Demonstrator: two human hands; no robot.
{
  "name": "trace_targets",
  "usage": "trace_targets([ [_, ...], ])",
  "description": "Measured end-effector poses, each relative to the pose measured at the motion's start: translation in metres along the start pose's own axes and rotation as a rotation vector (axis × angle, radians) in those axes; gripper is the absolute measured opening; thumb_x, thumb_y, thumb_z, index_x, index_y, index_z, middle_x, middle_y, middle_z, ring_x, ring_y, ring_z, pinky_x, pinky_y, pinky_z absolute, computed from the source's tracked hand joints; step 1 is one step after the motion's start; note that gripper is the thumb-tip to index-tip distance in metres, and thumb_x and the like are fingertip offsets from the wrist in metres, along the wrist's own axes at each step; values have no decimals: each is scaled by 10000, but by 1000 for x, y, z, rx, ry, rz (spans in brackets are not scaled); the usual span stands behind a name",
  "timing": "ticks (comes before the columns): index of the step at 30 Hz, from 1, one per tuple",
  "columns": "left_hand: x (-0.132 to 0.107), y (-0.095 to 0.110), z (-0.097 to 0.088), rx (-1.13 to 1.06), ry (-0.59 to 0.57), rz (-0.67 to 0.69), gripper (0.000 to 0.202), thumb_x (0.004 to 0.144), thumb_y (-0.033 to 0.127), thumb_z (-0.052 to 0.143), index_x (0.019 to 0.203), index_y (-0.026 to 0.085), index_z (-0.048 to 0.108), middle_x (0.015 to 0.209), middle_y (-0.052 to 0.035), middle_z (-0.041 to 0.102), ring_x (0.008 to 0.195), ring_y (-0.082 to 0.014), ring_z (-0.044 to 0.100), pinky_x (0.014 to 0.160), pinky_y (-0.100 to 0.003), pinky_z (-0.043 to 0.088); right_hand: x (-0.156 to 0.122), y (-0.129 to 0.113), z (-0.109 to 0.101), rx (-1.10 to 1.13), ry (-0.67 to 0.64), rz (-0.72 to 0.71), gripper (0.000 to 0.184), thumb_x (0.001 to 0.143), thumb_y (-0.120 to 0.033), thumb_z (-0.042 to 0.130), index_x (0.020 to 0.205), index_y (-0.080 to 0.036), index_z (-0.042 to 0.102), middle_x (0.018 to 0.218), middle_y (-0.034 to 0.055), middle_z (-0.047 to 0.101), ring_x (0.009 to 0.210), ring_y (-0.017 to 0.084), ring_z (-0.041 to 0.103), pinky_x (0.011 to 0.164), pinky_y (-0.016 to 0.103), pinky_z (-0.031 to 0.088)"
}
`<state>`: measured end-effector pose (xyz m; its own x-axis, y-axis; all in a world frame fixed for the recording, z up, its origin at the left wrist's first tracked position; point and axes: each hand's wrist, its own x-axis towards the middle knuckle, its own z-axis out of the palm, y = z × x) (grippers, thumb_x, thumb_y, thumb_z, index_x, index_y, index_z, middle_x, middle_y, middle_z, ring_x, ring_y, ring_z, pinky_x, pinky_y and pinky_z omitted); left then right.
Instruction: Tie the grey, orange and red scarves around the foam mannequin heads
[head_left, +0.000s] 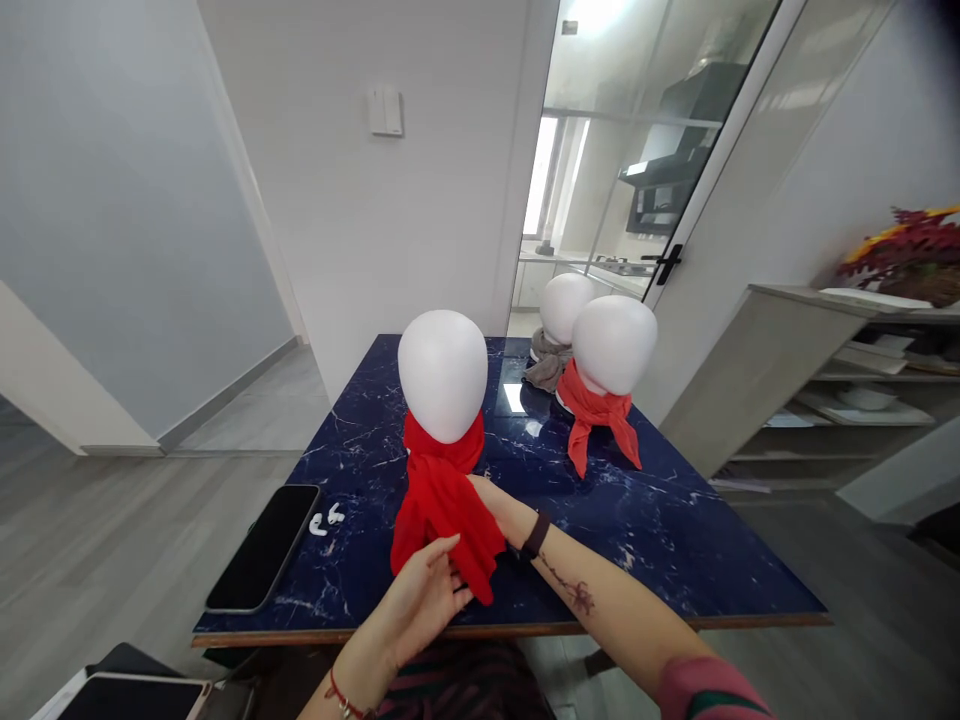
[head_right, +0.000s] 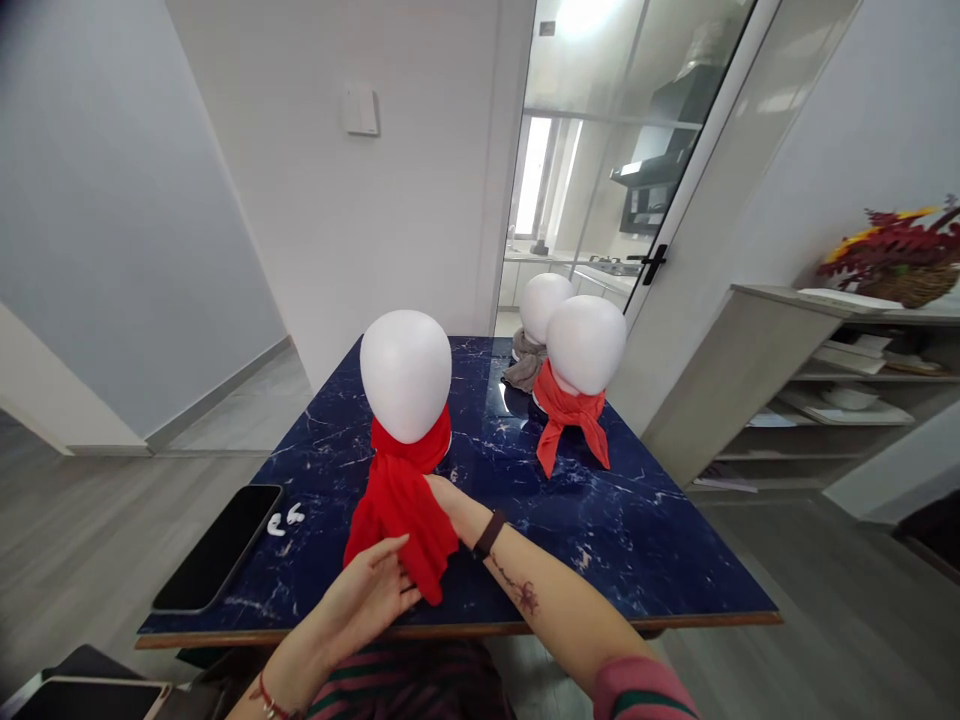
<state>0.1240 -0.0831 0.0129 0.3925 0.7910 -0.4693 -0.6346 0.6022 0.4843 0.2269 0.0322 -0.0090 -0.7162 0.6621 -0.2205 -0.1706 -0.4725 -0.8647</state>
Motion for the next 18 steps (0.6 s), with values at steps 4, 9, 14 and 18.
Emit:
trace_targets([
  [4,4,2,-19,-2,127,205,189,771,50,518,891,125,643,1042,-104,678,1017,-209,613,894,-320,453,-8,-7,-3,281,-134,158,431,876,-492,381,943,-117,582,770,59,670,638,155,621,606,279,513],
  [9,12,22,-26,-190,299,432,166,853,179,498,897,174,658,1002,-70,678,951,-171,614,875,-340,468,-17,-8,3,175,-37,187,366,774,-512,597,831,-158,525,565,-51,546,329,49,400,332,172,284],
  [14,17,36,-25,-238,441,656,97,792,156,608,847,220,656,906,17,667,779,-79,584,679,-216,454,-17,-2,11,92,158,24,336,691,-335,698,931,-216,496,613,-75,557,358,53,448,351,168,286],
  [18,12,36,-29,-145,477,850,146,670,202,738,784,197,647,860,32,644,757,-79,566,618,-193,425,-12,0,9,228,173,-80,592,598,-142,686,1136,-263,470,807,-40,654,566,100,603,489,189,421],
])
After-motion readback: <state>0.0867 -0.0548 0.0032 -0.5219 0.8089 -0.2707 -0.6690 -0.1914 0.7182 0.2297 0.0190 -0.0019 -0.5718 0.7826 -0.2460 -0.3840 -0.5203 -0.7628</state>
